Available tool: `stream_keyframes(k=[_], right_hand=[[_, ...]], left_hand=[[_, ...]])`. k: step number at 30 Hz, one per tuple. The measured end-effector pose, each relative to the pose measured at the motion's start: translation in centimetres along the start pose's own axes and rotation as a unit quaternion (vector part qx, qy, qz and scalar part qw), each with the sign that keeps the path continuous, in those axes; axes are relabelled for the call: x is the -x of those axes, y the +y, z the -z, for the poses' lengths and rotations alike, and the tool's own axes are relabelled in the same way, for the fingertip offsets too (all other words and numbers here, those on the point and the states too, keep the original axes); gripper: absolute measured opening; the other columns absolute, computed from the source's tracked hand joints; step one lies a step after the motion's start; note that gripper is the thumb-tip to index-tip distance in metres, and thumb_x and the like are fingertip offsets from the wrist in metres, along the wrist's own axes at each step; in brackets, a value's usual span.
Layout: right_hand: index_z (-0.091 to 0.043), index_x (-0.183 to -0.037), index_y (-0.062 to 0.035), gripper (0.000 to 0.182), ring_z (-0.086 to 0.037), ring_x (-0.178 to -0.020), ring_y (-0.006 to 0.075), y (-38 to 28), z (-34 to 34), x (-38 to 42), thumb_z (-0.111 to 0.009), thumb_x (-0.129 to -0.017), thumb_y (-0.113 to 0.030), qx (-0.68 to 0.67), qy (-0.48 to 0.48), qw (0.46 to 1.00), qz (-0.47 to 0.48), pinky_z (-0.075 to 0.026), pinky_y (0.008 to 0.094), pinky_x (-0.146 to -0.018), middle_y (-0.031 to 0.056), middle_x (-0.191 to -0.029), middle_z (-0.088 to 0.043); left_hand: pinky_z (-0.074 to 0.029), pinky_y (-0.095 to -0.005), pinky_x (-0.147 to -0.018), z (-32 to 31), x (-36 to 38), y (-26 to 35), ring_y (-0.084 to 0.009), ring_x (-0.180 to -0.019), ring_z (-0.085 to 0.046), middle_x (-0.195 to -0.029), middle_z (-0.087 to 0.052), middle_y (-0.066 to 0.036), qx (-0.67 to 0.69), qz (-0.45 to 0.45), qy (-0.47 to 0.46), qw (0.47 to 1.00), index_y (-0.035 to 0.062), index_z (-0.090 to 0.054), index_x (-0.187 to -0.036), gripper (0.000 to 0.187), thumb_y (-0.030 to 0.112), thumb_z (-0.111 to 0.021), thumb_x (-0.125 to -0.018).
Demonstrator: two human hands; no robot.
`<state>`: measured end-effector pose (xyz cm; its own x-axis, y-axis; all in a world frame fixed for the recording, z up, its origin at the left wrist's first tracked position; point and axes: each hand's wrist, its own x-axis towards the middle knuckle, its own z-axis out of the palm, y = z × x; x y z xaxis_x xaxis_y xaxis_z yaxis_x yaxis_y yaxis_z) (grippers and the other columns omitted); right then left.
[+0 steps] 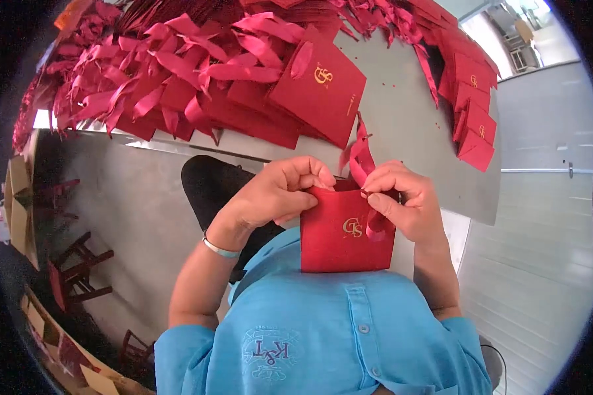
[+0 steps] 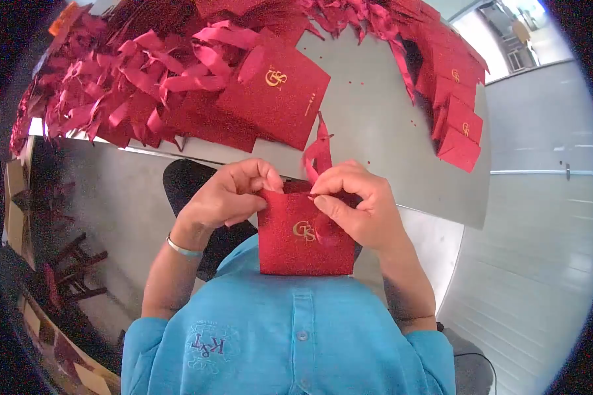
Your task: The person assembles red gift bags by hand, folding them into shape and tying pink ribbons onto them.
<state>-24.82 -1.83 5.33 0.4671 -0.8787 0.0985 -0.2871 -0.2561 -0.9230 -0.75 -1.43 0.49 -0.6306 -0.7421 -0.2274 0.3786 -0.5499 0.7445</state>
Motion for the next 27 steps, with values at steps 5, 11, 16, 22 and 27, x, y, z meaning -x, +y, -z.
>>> stream_keyframes(k=[5, 11, 16, 22, 27], right_hand=[[-0.063, -0.081, 0.0027, 0.007, -0.057, -0.084, 0.0191, 0.0, -0.5, -0.2, -0.068, -0.078, -0.001, 0.007, -0.013, 1.0, 0.006, -0.043, 0.0307, -0.078, 0.009, -0.084, -0.065], [-0.063, -0.081, 0.0033, 0.005, -0.057, -0.083, 0.0187, -0.1, -1.1, -0.2, -0.066, -0.078, 0.001, 0.007, -0.002, 1.0, -0.019, -0.043, 0.0306, -0.078, 0.0102, -0.084, -0.064], [-0.063, -0.082, 0.0034, 0.006, -0.057, -0.083, 0.0186, -0.5, -1.0, -0.2, -0.066, -0.077, 0.002, 0.016, 0.005, 1.0, -0.019, -0.044, 0.03, -0.077, 0.0103, -0.084, -0.064], [-0.063, -0.082, 0.0036, 0.006, -0.058, -0.082, 0.0186, 0.0, -0.8, 0.5, -0.066, -0.077, 0.002, -0.001, 0.015, 0.999, -0.042, -0.044, 0.0301, -0.077, 0.01, -0.084, -0.064], [-0.063, -0.08, 0.0033, 0.006, -0.057, -0.081, 0.0186, -0.2, -0.5, 0.7, -0.067, -0.076, 0.001, 0.024, 0.022, 0.999, -0.021, -0.043, 0.0306, -0.076, 0.0094, -0.081, -0.064]], left_hand=[[-0.022, -0.0158, -0.033, 1.3, -0.3, -1.1, 0.0001, -0.039, -0.036, -0.093, -0.065, -0.007, 0.079, -0.017, -0.045, 0.996, 0.0, -0.052, -0.103, 0.033, -0.018, -0.049, -0.075], [-0.023, -0.0152, -0.033, 1.5, 0.1, -1.0, 0.0002, -0.04, -0.037, -0.089, -0.066, -0.006, 0.089, -0.008, -0.029, 0.996, 0.0006, -0.053, -0.102, 0.035, -0.019, -0.053, -0.073], [-0.025, -0.0144, -0.033, 1.1, -0.2, -0.8, 0.0, -0.04, -0.039, -0.09, -0.067, -0.007, 0.048, 0.005, -0.02, 0.999, 0.0012, -0.054, -0.099, 0.036, -0.02, -0.059, -0.071], [-0.025, -0.0148, -0.033, 1.3, -1.4, -2.3, -0.0003, -0.039, -0.039, -0.095, -0.068, -0.009, 0.134, -0.004, -0.052, 0.99, 0.0018, -0.053, -0.096, 0.035, -0.02, -0.059, -0.07], [-0.025, -0.0146, -0.035, 0.6, -1.4, -1.0, 0.0009, -0.04, -0.039, -0.084, -0.065, -0.003, 0.054, 0.004, -0.054, 0.997, 0.0028, -0.056, -0.097, 0.032, -0.016, -0.06, -0.072]])
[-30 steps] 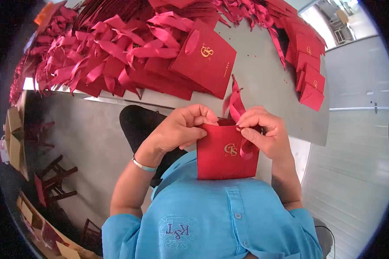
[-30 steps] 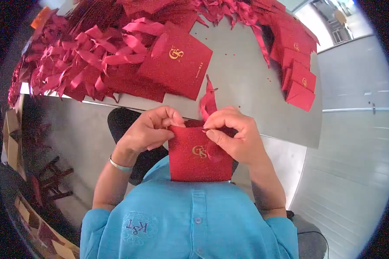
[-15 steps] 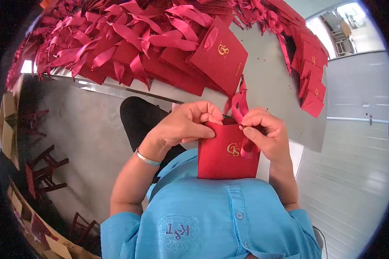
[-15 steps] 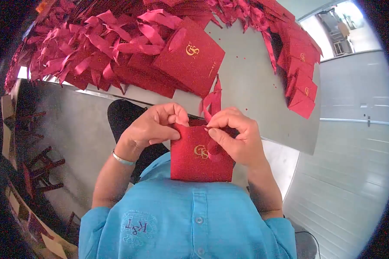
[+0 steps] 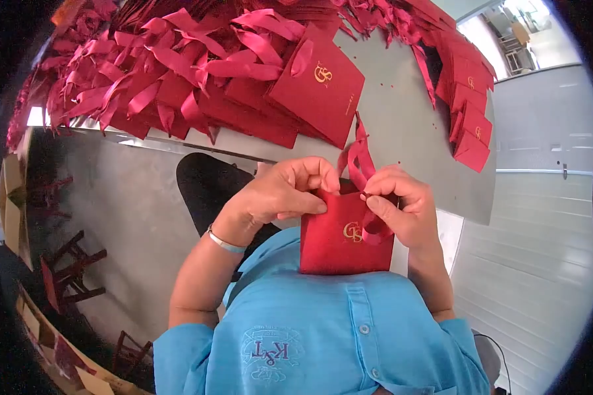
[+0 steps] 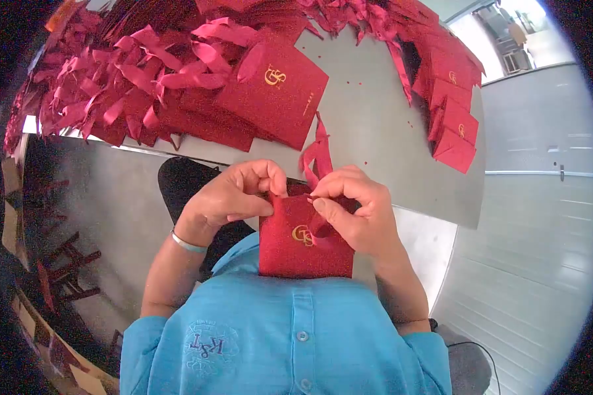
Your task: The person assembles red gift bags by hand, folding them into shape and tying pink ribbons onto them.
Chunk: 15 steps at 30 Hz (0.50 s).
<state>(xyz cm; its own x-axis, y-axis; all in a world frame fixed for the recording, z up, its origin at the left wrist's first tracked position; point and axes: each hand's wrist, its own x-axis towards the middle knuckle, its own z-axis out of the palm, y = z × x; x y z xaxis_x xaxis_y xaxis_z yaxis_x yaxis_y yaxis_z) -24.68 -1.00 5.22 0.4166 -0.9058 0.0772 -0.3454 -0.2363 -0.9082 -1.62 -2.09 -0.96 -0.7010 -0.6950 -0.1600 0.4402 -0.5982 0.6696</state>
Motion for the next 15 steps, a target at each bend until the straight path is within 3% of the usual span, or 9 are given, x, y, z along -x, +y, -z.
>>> stream_keyframes(k=[1, 3, 7, 10, 12, 15], right_hand=[[-0.063, -0.08, 0.0033, 0.006, -0.057, -0.081, 0.0186, -0.2, 0.1, 0.0, -0.067, -0.076, 0.001, 0.0, 0.001, 1.0, 0.0, -0.043, 0.0306, -0.076, 0.0094, -0.081, -0.064], [-0.063, -0.08, 0.0029, 0.007, -0.057, -0.081, 0.0191, -0.7, 0.2, 0.0, -0.067, -0.075, 0.0, 0.034, 0.013, 0.998, 0.06, -0.042, 0.0311, -0.076, 0.0093, -0.08, -0.064], [-0.063, -0.079, 0.0025, 0.007, -0.057, -0.082, 0.0198, -0.6, 0.1, 0.1, -0.068, -0.075, -0.001, 0.026, 0.027, 0.997, 0.073, -0.042, 0.032, -0.077, 0.0092, -0.079, -0.063], [-0.063, -0.08, 0.0029, 0.006, -0.056, -0.082, 0.0197, -0.3, 0.4, 0.2, -0.067, -0.075, 0.001, 0.001, 0.022, 0.999, 0.032, -0.042, 0.0311, -0.077, 0.0096, -0.081, -0.063], [-0.063, -0.081, 0.004, 0.005, -0.057, -0.083, 0.0192, 0.0, 0.2, 0.4, -0.066, -0.077, 0.002, -0.018, 0.024, 0.999, 0.014, -0.043, 0.0297, -0.076, 0.0106, -0.084, -0.063], [-0.063, -0.081, 0.0048, 0.004, -0.057, -0.083, 0.0186, 0.4, 0.0, 0.5, -0.064, -0.078, 0.004, -0.056, 0.019, 0.998, -0.031, -0.044, 0.0283, -0.076, 0.0117, -0.086, -0.062]], left_hand=[[-0.025, -0.0146, -0.035, -0.2, 0.0, 0.4, 0.0009, -0.04, -0.039, -0.084, -0.065, -0.003, -0.001, 0.0, -0.001, 1.0, 0.0028, -0.056, -0.097, 0.032, -0.016, -0.06, -0.072], [-0.025, -0.0149, -0.036, -0.3, 0.2, 1.1, 0.0015, -0.041, -0.039, -0.075, -0.062, 0.001, -0.128, 0.054, 0.036, 0.99, 0.0036, -0.06, -0.094, 0.026, -0.011, -0.064, -0.073], [-0.025, -0.0155, -0.036, -1.0, 0.2, 1.5, 0.0013, -0.041, -0.038, -0.07, -0.061, 0.002, -0.131, 0.06, 0.048, 0.988, 0.0037, -0.062, -0.091, 0.02, -0.008, -0.066, -0.074], [-0.026, -0.0152, -0.035, -1.7, 0.3, 1.6, 0.0009, -0.041, -0.04, -0.074, -0.064, 0.0, -0.105, 0.056, 0.102, 0.988, 0.0033, -0.061, -0.094, 0.024, -0.01, -0.065, -0.074], [-0.025, -0.0146, -0.035, -1.7, 0.3, 1.5, 0.0006, -0.04, -0.041, -0.081, -0.066, -0.003, -0.021, 0.038, 0.094, 0.995, 0.003, -0.059, -0.097, 0.027, -0.011, -0.063, -0.074], [-0.024, -0.0144, -0.034, -1.0, -0.1, 1.0, 0.0004, -0.04, -0.039, -0.091, -0.067, -0.005, -0.015, 0.043, 0.045, 0.998, 0.0027, -0.055, -0.1, 0.03, -0.014, -0.058, -0.075]])
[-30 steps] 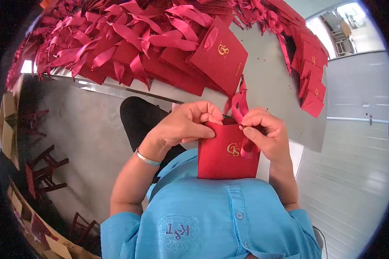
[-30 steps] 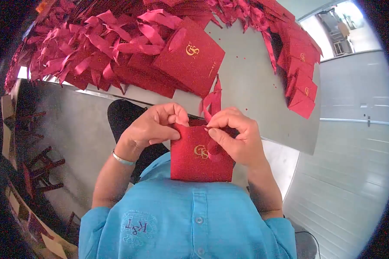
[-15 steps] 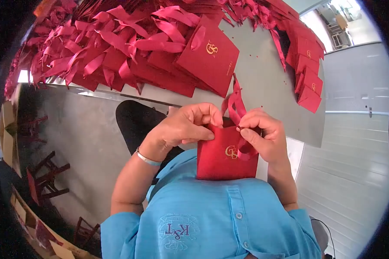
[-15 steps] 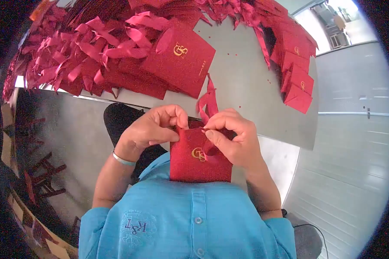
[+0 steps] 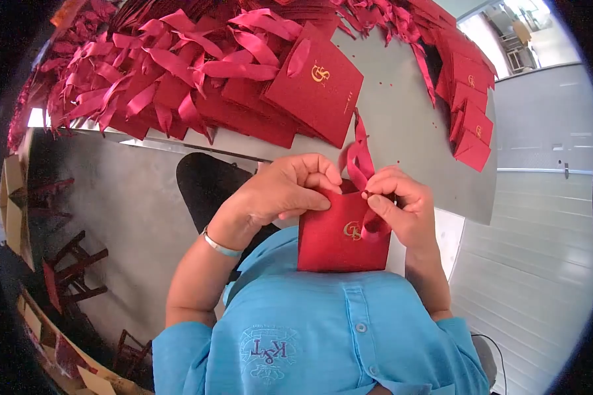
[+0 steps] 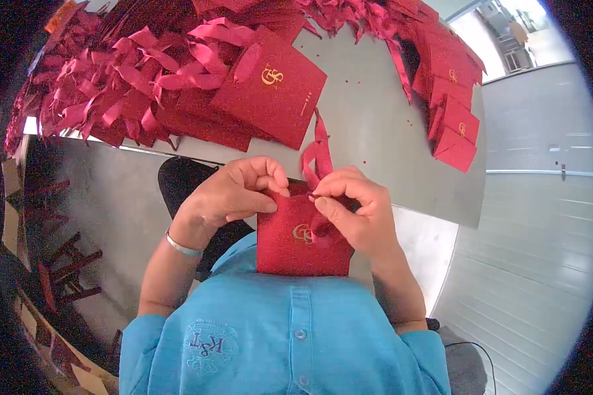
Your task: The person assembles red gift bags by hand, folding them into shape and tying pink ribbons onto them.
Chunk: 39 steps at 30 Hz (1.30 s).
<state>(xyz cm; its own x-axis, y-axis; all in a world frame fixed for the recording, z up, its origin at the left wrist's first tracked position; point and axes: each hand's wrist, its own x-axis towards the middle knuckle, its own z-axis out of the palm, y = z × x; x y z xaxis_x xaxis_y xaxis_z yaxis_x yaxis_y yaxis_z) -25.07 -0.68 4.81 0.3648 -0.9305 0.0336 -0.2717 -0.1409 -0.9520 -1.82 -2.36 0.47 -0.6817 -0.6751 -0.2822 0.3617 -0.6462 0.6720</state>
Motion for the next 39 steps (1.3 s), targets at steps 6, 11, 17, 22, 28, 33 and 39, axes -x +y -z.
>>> stream_keyframes(k=[6, 11, 17, 22, 28, 33, 39], right_hand=[[-0.062, -0.081, 0.0052, 0.004, -0.057, -0.084, 0.0189, 0.6, 0.4, 0.0, -0.064, -0.078, 0.004, 0.005, 0.0, 1.0, 0.02, -0.044, 0.0289, -0.077, 0.0118, -0.085, -0.063], [-0.062, -0.08, 0.0043, 0.004, -0.056, -0.084, 0.0193, -0.2, 0.1, 0.1, -0.065, -0.078, 0.003, 0.019, 0.002, 0.999, 0.033, -0.044, 0.0297, -0.077, 0.0108, -0.084, -0.063], [-0.062, -0.079, 0.0042, 0.004, -0.056, -0.084, 0.0192, -0.2, -0.1, 0.0, -0.066, -0.078, 0.003, 0.024, -0.006, 0.999, 0.038, -0.043, 0.0294, -0.076, 0.0106, -0.083, -0.063], [-0.062, -0.08, 0.0046, 0.004, -0.055, -0.084, 0.0191, 0.3, 0.0, -0.1, -0.065, -0.078, 0.003, 0.012, -0.002, 0.999, 0.036, -0.043, 0.0293, -0.075, 0.0107, -0.083, -0.063], [-0.062, -0.08, 0.0046, 0.004, -0.055, -0.084, 0.0187, 0.4, -0.1, -0.1, -0.065, -0.079, 0.004, 0.014, -0.013, 0.999, 0.031, -0.043, 0.029, -0.075, 0.0104, -0.082, -0.063], [-0.062, -0.08, 0.0045, 0.005, -0.055, -0.083, 0.0183, 0.5, -0.2, -0.5, -0.066, -0.08, 0.002, 0.027, -0.028, 0.998, 0.056, -0.043, 0.0289, -0.074, 0.0095, -0.082, -0.063], [-0.062, -0.079, 0.0044, 0.006, -0.055, -0.082, 0.0184, 0.6, -0.2, -0.5, -0.067, -0.08, 0.0, 0.025, -0.016, 0.999, 0.045, -0.043, 0.0288, -0.073, 0.0097, -0.082, -0.063]], left_hand=[[-0.022, -0.0152, -0.035, 1.0, -0.4, 0.0, 0.0003, -0.041, -0.036, -0.097, -0.063, -0.008, 0.021, -0.021, -0.064, 0.997, 0.0006, -0.05, -0.1, 0.026, -0.013, -0.047, -0.078], [-0.021, -0.0153, -0.036, 1.1, -0.3, -0.4, 0.0005, -0.045, -0.037, -0.092, -0.062, -0.006, 0.012, -0.032, -0.065, 0.997, 0.0001, -0.05, -0.099, 0.023, -0.011, -0.046, -0.079], [-0.021, -0.0154, -0.036, 1.3, -0.2, -0.9, 0.0008, -0.045, -0.037, -0.088, -0.063, -0.004, 0.015, -0.051, -0.086, 0.995, 0.0018, -0.051, -0.099, 0.025, -0.012, -0.047, -0.078], [-0.022, -0.0152, -0.035, 1.3, -0.3, -1.2, 0.0007, -0.044, -0.038, -0.093, -0.066, -0.006, 0.081, -0.067, -0.081, 0.991, 0.0026, -0.05, -0.1, 0.029, -0.015, -0.049, -0.076], [-0.021, -0.0149, -0.034, 1.5, -0.5, -1.7, 0.0006, -0.043, -0.038, -0.097, -0.067, -0.009, 0.111, -0.066, -0.094, 0.987, 0.0009, -0.048, -0.101, 0.031, -0.017, -0.049, -0.075], [-0.028, -0.0154, -0.038, 1.5, -0.2, -0.9, -0.0015, -0.052, -0.047, -0.097, -0.063, -0.007, 0.132, -0.03, -0.151, 0.979, 0.0009, -0.05, -0.102, 0.036, -0.016, -0.052, -0.071], [-0.046, -0.0187, -0.068, 1.8, -0.8, -1.5, -0.0087, -0.089, -0.058, -0.095, -0.061, -0.004, 0.021, -0.068, -0.102, 0.992, 0.0015, -0.05, -0.103, 0.041, -0.016, -0.059, -0.067]])
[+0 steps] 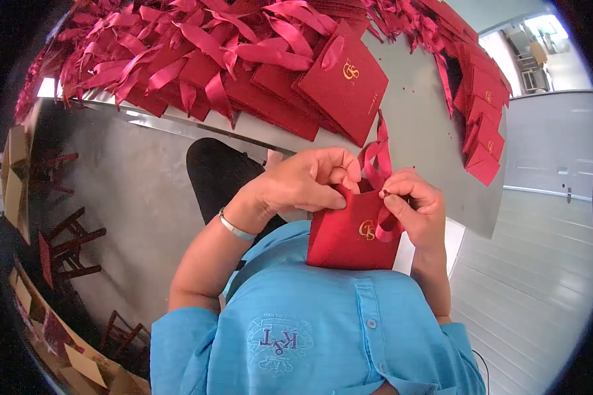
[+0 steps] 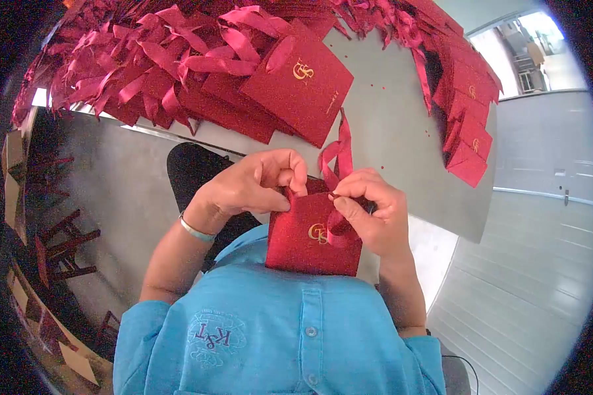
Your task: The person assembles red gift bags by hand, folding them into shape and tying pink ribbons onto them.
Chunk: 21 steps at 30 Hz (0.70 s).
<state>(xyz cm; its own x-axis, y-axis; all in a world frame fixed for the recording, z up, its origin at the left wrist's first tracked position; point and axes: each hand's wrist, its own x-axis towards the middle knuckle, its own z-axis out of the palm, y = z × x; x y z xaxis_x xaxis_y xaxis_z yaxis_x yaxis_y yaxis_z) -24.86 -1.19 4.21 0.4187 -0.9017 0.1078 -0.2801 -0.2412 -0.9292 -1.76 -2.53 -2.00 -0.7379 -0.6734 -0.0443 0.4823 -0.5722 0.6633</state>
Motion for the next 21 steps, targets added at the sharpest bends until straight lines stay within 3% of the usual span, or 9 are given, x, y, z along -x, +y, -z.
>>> stream_keyframes(k=[13, 16, 21], right_hand=[[-0.06, -0.079, 0.0035, 0.007, -0.054, -0.082, 0.0201, -0.1, 0.1, 0.3, -0.066, -0.078, 0.0, -0.004, 0.02, 1.0, 0.01, -0.042, 0.0303, -0.074, 0.0104, -0.082, -0.063], [-0.065, -0.081, 0.0012, 0.006, -0.058, -0.084, 0.02, 0.0, 0.2, 0.3, -0.069, -0.077, -0.001, -0.006, 0.023, 1.0, 0.002, -0.044, 0.0314, -0.076, 0.0093, -0.082, -0.066], [-0.061, -0.08, 0.0029, 0.008, -0.054, -0.081, 0.0201, -0.2, 0.3, 0.3, -0.067, -0.079, -0.003, 0.003, 0.006, 0.999, 0.033, -0.04, 0.032, -0.076, 0.0101, -0.082, -0.062]], left_hand=[[-0.048, -0.0197, -0.072, -1.2, 0.3, 0.5, -0.0086, -0.085, -0.059, -0.092, -0.061, -0.003, -0.053, -0.017, 0.046, 0.997, 0.0025, -0.052, -0.099, 0.035, -0.015, -0.061, -0.07], [-0.048, -0.0194, -0.072, -1.3, 0.4, 0.6, -0.0082, -0.085, -0.059, -0.091, -0.061, -0.003, -0.05, -0.02, 0.05, 0.997, 0.0023, -0.053, -0.099, 0.035, -0.016, -0.062, -0.07], [-0.049, -0.0196, -0.072, -1.4, 0.6, 0.9, -0.0082, -0.084, -0.059, -0.09, -0.062, -0.003, -0.065, -0.019, 0.056, 0.996, 0.002, -0.053, -0.099, 0.033, -0.015, -0.063, -0.072]])
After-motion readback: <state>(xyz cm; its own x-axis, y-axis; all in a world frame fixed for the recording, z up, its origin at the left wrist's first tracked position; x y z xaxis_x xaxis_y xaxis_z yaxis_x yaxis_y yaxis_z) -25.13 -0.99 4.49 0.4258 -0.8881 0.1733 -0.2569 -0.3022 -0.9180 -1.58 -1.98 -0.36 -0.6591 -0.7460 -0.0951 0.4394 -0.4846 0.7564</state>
